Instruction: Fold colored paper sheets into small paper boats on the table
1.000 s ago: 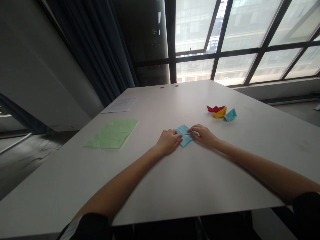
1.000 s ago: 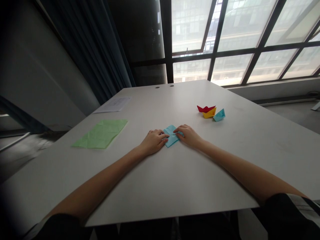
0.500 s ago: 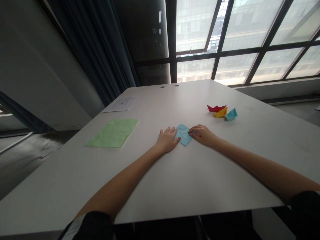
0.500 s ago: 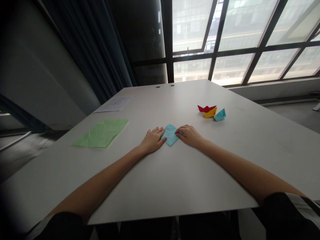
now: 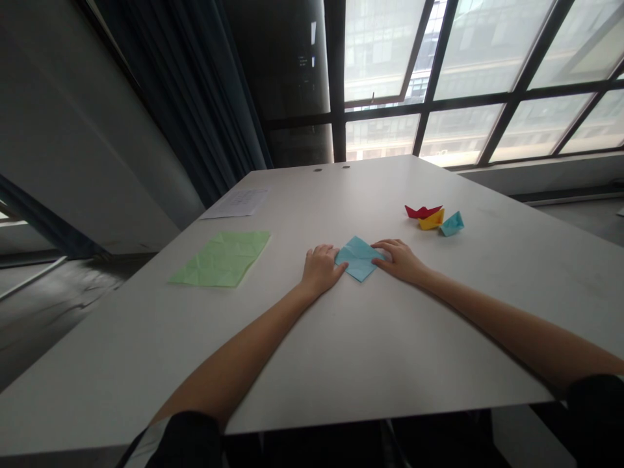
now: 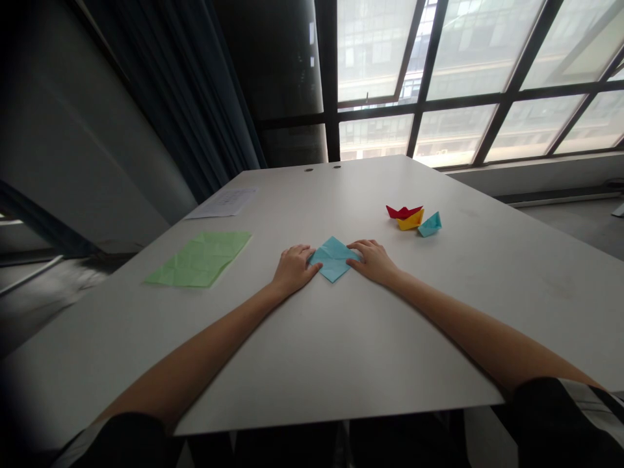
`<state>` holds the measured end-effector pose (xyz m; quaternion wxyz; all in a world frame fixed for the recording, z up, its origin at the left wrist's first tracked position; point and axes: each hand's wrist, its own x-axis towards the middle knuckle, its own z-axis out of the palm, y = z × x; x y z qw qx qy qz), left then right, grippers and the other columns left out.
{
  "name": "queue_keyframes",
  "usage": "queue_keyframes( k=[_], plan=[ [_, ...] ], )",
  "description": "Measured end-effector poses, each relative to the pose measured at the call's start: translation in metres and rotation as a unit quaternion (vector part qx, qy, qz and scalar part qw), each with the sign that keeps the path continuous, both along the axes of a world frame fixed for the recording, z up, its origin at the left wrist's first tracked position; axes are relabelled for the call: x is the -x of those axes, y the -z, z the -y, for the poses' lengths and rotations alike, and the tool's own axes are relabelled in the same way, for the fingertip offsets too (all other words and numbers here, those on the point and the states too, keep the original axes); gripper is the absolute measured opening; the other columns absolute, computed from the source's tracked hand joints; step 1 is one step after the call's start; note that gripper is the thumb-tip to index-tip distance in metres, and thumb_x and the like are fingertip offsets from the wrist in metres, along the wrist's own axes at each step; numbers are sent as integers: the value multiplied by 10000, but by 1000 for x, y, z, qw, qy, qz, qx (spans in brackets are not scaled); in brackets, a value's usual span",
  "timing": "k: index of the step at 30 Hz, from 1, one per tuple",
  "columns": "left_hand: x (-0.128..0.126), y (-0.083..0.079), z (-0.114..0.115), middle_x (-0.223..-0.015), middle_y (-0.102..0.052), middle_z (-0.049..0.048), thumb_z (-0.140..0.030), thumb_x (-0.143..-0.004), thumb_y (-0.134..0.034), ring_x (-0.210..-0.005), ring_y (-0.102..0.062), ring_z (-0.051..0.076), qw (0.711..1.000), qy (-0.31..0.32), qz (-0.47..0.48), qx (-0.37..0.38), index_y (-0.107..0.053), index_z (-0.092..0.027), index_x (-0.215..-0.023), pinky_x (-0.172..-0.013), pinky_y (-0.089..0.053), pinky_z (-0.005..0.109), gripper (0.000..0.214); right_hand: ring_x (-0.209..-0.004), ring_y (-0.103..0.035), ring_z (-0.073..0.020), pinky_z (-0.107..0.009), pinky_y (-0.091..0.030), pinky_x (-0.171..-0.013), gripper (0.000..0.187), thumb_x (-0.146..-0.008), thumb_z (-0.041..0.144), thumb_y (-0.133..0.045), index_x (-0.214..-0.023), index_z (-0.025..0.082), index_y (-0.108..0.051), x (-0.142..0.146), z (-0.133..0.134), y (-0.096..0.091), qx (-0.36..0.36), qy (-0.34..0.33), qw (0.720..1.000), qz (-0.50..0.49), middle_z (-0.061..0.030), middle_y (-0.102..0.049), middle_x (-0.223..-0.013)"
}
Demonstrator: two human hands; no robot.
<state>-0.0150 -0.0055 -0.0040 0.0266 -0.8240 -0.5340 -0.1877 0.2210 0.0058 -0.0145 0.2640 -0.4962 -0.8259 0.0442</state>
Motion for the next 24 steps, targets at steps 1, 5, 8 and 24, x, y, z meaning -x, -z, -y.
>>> queue_keyframes(
  k=[1, 5, 8, 24],
  plan=[
    [0, 0, 1, -1205, -534, 122, -463, -805, -494, -1141, -426, 255, 1000, 1, -1, -9, -554, -158, -1128, -977, -274, 410, 448, -1054, -515, -264, -437, -393, -902, 362, -782, 393, -538, -1093, 213, -583, 0, 0, -1, -4, -2, 1000, -6, -88, -606, -1122],
    [-1, -3, 2, -1136, -568, 101, -452, -793, -517, -1093, -450, 243, 999, 2, 0, -32, -572, -170, -1070, -943, -298, 382, 400, -1018, -530, -267, -448, -404, -879, 351, -762, 367, -565, -1080, 220, -579, 1, 2, -2, -21, -8, 999, -27, -89, -602, -1105],
    [-2, -5, 3, -1069, -593, 82, -427, -782, -539, -1044, -469, 234, 999, 3, 9, -41, -587, -180, -993, -902, -320, 371, 328, -1004, -532, -267, -448, -403, -875, 336, -756, 355, -571, -1063, 220, -573, 2, 2, -2, -25, -12, 999, -32, -86, -604, -1088],
    [-4, -7, 6, -936, -652, 47, -136, -777, -428, -915, -534, 206, 997, 79, -8, -15, -675, -197, -846, -805, -373, 354, 264, -904, -530, -213, -376, -378, -839, 280, -715, 56, -436, -807, 197, -660, 2, 8, -3, -55, -105, 993, 2, -55, -651, -898]
  ],
)
